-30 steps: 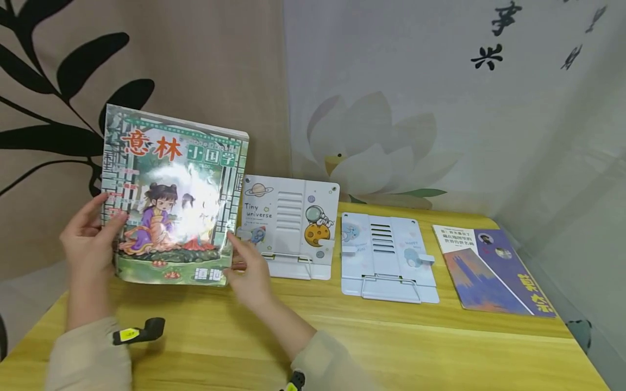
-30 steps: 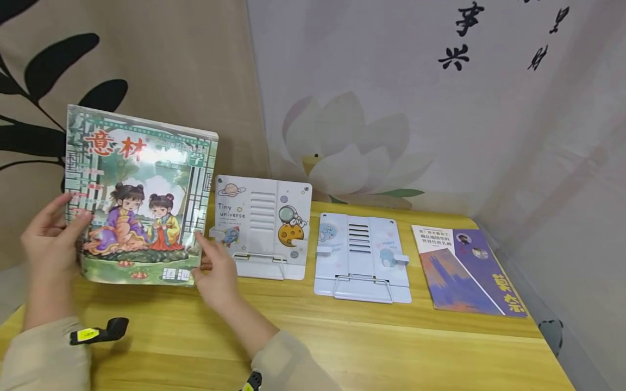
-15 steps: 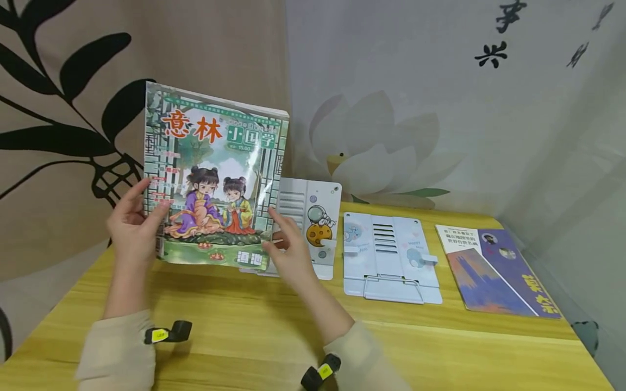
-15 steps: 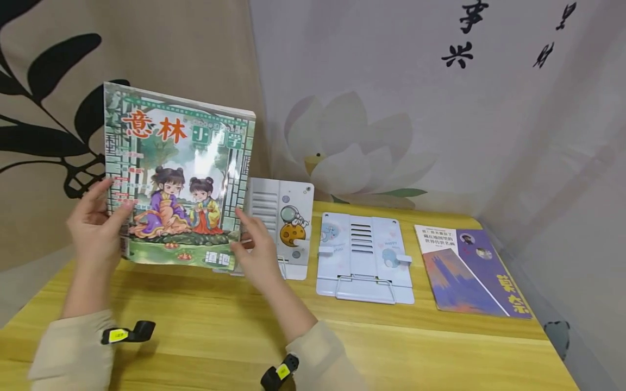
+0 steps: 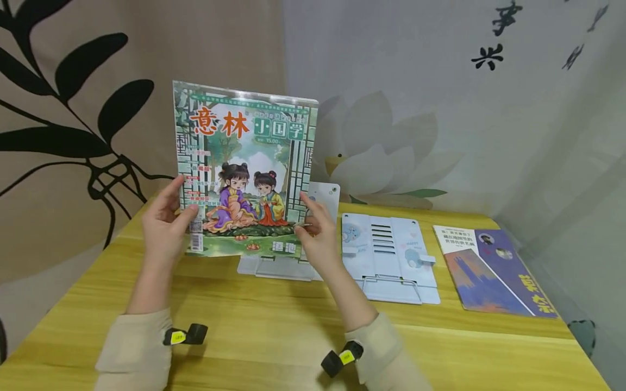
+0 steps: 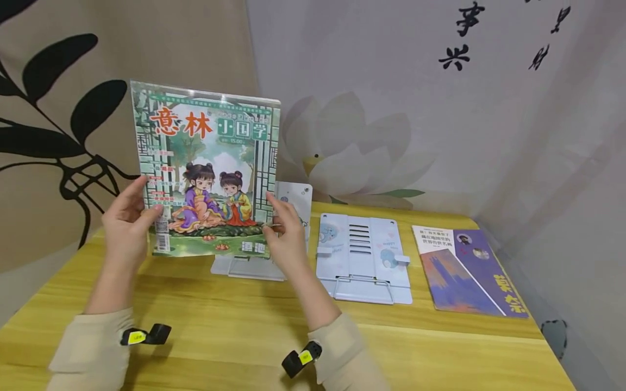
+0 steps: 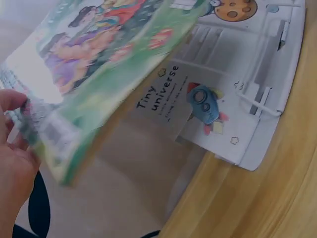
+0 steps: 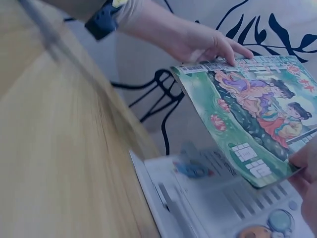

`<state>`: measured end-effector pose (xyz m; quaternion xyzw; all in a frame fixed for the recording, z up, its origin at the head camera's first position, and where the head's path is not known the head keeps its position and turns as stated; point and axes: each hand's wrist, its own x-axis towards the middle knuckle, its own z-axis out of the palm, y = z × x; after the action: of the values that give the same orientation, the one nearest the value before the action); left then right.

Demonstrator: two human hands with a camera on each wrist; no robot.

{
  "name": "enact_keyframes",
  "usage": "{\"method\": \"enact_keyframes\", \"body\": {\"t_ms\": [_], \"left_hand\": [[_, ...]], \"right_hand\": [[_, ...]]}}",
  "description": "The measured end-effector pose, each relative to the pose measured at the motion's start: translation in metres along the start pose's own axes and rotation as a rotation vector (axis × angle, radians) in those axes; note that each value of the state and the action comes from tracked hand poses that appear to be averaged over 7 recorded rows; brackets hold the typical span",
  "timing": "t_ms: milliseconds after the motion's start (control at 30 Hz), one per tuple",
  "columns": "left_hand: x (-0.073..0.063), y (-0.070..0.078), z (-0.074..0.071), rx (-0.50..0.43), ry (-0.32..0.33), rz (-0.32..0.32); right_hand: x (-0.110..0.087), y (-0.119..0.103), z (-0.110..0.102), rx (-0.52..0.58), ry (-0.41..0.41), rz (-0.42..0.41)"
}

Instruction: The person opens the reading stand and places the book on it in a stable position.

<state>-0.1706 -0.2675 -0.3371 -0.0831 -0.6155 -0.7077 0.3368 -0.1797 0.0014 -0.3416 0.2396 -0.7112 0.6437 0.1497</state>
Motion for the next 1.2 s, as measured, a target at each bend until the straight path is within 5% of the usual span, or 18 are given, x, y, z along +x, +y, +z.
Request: {"method": "enact_keyframes", "body": {"t_ms": [100,200,400,867,1200], "left_hand": [[0.005,0.014,-0.003,0.109,-0.041,-0.014],[0.013,0.031,-0.003,0.327,-0.085,-0.014],[0.022,0.036,-0.008,0.587,-0.185,-0.005],[0.040,0.046,-0.016,0.703,-0.357,-0.021],[0.040,0.048,-0.015,0.691,-0.362,-0.002]], "right_hand": [[0.004,0.004,-0.002,0.031,0.003,0.014],[0.010,0.018,-0.002,0.095,0.005,0.029],[0.014,0.029,-0.007,0.014,-0.024,0.002],[0.028,0.013,-0.016,-0.309,-0.103,-0.048],[0.028,0.010,-0.015,-0.299,-0.091,-0.042]]}}
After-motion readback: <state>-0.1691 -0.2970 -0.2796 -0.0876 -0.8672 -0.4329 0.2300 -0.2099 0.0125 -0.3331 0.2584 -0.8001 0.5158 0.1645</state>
